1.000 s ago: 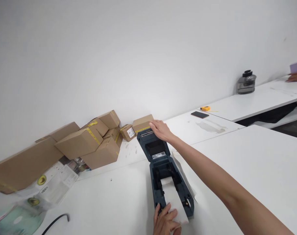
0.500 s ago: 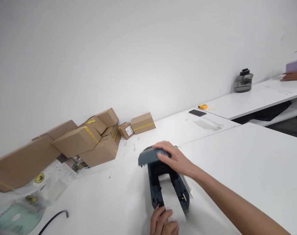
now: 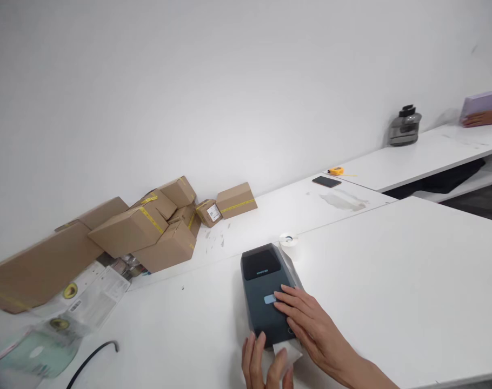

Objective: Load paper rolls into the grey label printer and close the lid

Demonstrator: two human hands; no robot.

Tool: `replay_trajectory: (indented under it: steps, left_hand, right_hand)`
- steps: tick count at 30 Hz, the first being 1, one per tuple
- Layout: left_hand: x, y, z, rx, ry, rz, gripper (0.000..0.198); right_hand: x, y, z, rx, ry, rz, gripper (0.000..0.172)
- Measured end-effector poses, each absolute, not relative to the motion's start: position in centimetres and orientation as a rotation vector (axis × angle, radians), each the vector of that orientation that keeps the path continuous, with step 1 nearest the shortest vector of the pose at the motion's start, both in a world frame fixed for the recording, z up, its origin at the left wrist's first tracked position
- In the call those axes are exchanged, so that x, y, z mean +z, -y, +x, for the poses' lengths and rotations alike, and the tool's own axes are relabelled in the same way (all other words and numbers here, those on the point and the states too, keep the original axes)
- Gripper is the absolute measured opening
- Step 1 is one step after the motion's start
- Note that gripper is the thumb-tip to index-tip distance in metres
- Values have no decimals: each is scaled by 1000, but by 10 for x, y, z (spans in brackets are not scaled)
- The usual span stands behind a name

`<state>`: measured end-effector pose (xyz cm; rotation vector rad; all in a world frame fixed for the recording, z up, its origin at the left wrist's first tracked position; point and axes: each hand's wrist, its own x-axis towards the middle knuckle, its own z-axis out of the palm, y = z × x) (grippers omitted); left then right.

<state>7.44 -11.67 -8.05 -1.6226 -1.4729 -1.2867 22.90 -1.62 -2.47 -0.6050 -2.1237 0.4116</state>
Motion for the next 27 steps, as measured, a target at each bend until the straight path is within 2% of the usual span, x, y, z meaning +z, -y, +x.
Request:
replay_trajectory:
  steps: [3,5,10,19,27]
  left_hand:
    - [-77,105,67,-1294,1491,-1618,38]
    - [-71,99,59,-1224,1511,-1698,45]
    - [-65,94,42,-1059,1467,-1822,47]
    - [-73,87,55,-1376,1539,-1726,39]
    - [-84,84,53,-1455,1565,-1715,34]
  right_hand:
    - [-32,17,229,393,2122,-618,47]
    - [-36,18,228,419,2117,-640,46]
    - [-43,20,221,483,2007,-615,42]
    - [-49,24,203,526,1764,-591,40]
    - [-55,23,198,521,1695,-583,40]
